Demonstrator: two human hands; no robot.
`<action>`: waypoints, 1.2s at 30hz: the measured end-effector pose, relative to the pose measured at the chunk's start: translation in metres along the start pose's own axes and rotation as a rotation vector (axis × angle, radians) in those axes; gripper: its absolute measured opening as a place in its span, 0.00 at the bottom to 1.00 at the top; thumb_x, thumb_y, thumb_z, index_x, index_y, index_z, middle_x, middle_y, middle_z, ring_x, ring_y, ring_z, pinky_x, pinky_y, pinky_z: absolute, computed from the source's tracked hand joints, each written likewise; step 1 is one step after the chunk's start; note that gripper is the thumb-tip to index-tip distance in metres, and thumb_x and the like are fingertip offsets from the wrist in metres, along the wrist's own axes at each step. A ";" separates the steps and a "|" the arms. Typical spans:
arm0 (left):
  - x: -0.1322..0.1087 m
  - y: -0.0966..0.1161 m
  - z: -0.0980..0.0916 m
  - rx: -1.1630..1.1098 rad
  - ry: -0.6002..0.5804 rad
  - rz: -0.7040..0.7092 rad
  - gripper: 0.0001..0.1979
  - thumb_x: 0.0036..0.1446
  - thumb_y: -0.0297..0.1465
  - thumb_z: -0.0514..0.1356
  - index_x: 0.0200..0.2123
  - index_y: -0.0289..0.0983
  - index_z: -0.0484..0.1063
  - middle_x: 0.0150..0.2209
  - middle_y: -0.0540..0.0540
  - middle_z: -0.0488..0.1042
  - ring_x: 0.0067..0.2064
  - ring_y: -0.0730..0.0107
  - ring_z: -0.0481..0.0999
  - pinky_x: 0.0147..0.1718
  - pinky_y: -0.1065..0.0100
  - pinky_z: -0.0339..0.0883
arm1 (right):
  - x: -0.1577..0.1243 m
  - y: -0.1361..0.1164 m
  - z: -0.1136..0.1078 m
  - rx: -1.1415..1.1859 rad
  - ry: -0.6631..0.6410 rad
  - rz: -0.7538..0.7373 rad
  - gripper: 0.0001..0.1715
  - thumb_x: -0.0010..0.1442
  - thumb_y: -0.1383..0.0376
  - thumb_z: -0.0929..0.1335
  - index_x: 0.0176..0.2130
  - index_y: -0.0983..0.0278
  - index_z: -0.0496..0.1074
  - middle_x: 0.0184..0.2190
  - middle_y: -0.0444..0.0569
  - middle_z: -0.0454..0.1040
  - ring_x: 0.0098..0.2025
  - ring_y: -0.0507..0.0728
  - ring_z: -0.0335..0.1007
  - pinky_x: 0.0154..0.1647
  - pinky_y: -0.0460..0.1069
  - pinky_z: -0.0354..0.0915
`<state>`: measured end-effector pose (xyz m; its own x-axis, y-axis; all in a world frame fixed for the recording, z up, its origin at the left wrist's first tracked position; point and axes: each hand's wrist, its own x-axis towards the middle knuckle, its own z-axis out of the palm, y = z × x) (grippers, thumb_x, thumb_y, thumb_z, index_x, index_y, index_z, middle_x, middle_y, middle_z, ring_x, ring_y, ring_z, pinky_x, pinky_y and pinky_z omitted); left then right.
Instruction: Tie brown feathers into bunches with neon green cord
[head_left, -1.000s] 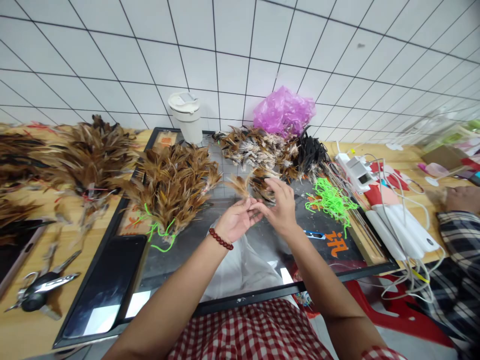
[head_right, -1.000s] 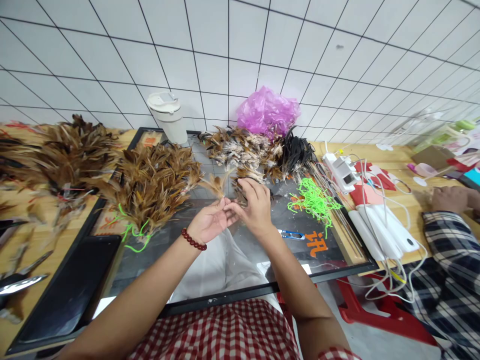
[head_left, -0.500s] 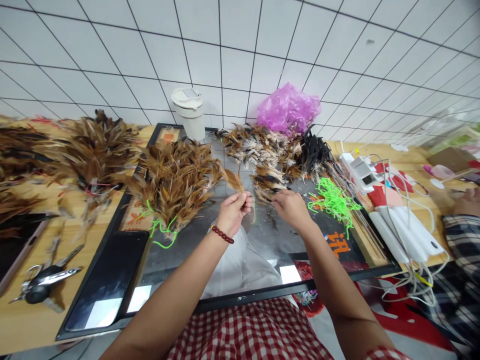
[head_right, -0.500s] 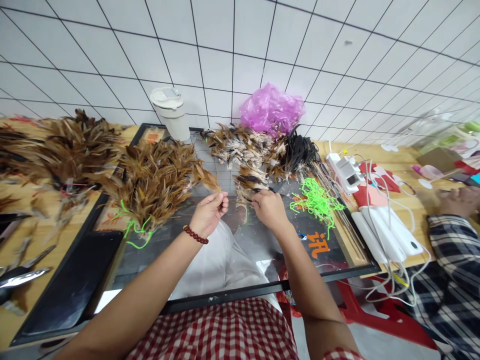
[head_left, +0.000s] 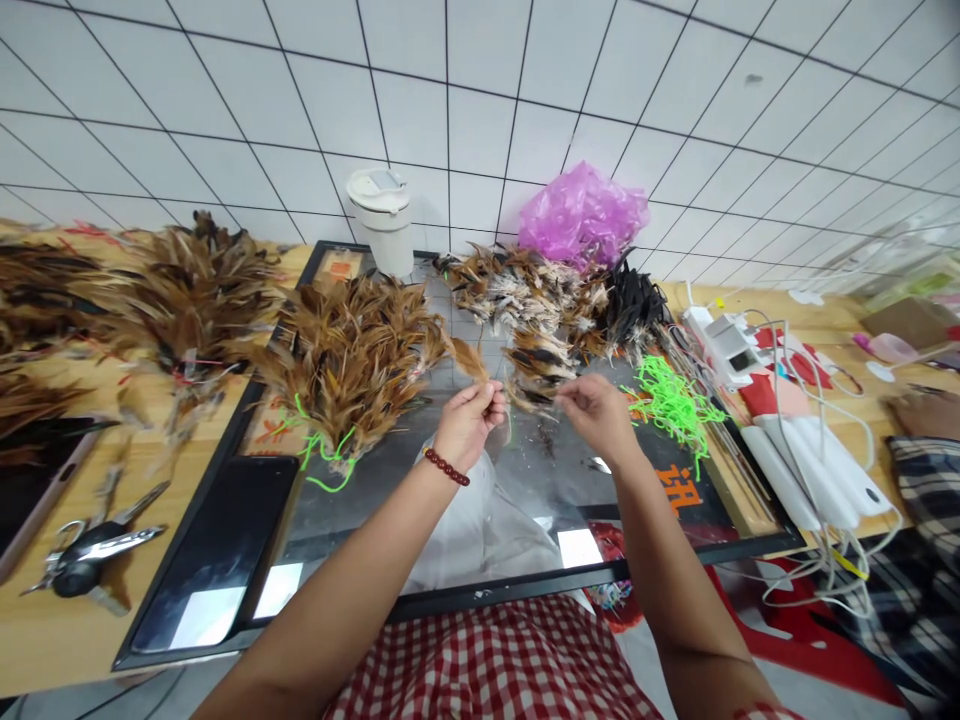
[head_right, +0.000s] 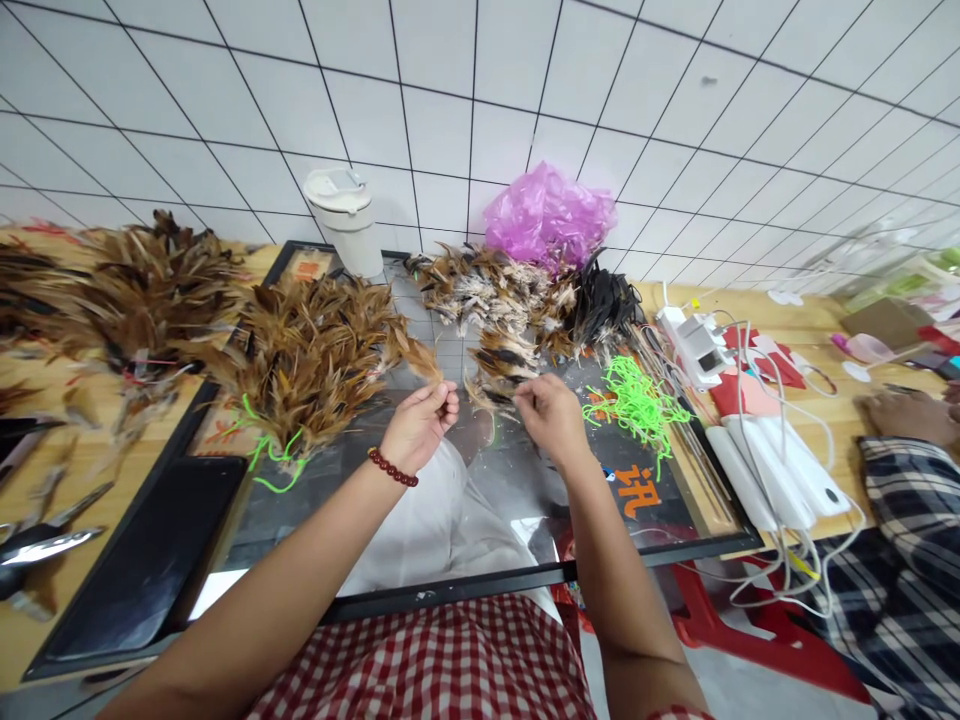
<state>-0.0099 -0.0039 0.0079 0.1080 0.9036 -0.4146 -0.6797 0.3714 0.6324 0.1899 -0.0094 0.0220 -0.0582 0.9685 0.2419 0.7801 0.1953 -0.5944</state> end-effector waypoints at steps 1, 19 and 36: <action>0.000 0.000 0.000 -0.007 0.002 -0.002 0.08 0.46 0.27 0.67 0.30 0.30 0.74 0.22 0.49 0.72 0.24 0.81 0.70 0.24 0.77 0.63 | -0.002 -0.003 -0.001 -0.079 -0.105 -0.002 0.06 0.54 0.62 0.68 0.32 0.62 0.75 0.30 0.48 0.73 0.31 0.54 0.68 0.35 0.48 0.62; -0.009 -0.004 0.003 0.213 -0.135 -0.111 0.10 0.47 0.31 0.67 0.29 0.28 0.75 0.26 0.42 0.76 0.27 0.72 0.76 0.27 0.72 0.69 | 0.001 -0.039 0.018 0.901 -0.246 0.186 0.13 0.49 0.57 0.73 0.27 0.63 0.70 0.24 0.42 0.70 0.27 0.49 0.65 0.30 0.46 0.62; 0.000 0.005 -0.004 0.176 -0.150 -0.081 0.08 0.45 0.28 0.68 0.28 0.30 0.75 0.21 0.49 0.73 0.20 0.82 0.68 0.18 0.80 0.61 | 0.016 -0.021 -0.001 0.111 -0.075 -0.058 0.08 0.58 0.64 0.66 0.36 0.62 0.76 0.33 0.47 0.77 0.34 0.54 0.71 0.38 0.49 0.63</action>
<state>-0.0156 -0.0026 0.0082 0.2727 0.8860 -0.3750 -0.5291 0.4636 0.7107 0.1729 0.0015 0.0388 -0.1504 0.9632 0.2228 0.7007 0.2628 -0.6633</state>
